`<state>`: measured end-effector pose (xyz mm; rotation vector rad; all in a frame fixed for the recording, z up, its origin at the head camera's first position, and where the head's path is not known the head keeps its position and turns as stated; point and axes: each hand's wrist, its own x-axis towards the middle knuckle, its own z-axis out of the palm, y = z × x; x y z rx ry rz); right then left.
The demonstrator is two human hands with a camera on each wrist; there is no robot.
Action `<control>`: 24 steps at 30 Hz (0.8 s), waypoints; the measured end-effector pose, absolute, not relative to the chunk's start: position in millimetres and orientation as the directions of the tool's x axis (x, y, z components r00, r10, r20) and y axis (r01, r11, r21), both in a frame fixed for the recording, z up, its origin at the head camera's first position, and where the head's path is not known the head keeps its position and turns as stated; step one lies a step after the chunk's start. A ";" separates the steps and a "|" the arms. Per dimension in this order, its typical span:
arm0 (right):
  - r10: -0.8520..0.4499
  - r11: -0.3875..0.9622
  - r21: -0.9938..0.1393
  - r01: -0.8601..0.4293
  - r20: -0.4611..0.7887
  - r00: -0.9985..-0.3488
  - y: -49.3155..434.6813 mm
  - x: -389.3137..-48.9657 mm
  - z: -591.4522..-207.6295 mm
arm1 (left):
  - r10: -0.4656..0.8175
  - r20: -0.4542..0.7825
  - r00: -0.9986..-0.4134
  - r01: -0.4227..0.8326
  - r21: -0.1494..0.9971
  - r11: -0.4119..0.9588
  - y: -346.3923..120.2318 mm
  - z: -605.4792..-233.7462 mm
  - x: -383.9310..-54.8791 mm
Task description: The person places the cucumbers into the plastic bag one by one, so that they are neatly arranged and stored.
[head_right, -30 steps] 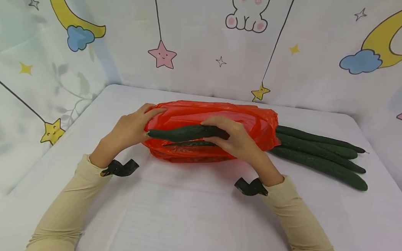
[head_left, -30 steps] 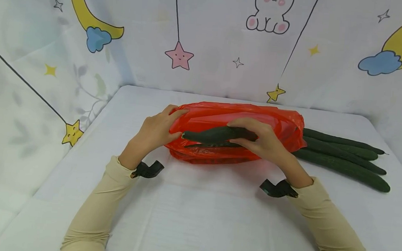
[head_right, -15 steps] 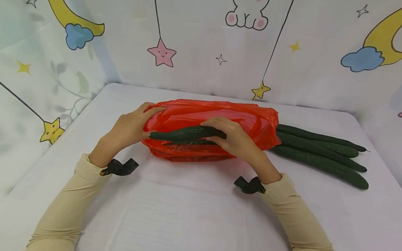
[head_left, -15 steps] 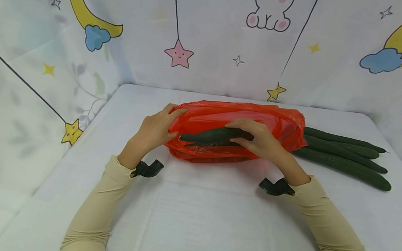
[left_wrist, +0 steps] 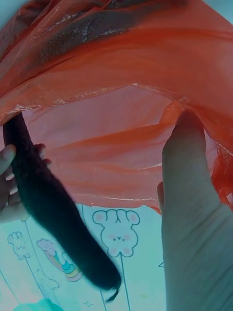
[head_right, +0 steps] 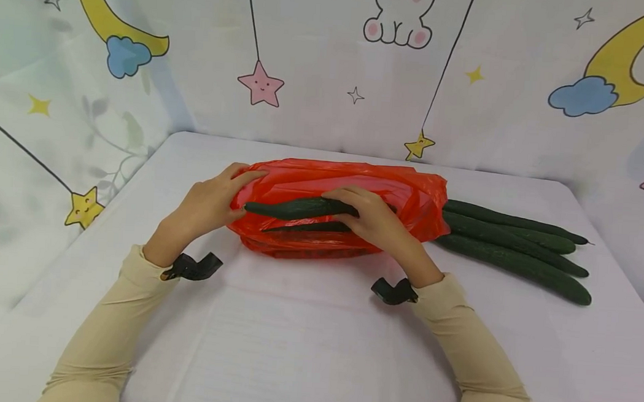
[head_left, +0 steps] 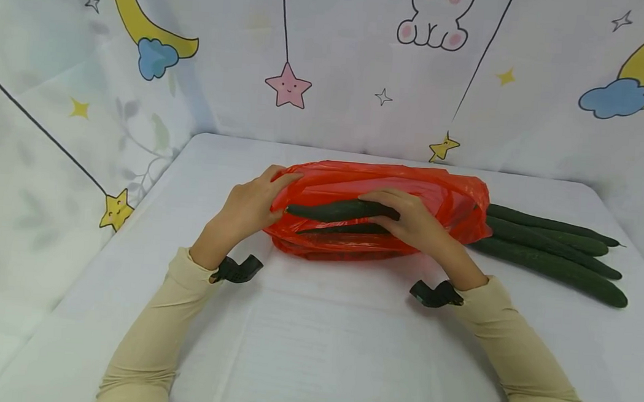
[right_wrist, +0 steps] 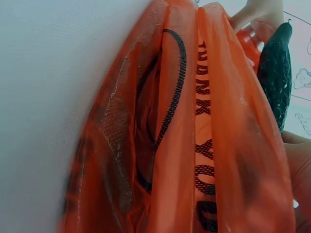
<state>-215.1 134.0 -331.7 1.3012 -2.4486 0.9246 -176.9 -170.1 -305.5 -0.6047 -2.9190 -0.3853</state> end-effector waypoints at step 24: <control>-0.703 0.509 -0.462 -0.727 0.265 -0.660 122.2 -229.9 -342.6 | 0.374 0.206 -0.904 0.412 0.195 0.890 -170.1 -304.5 -176.0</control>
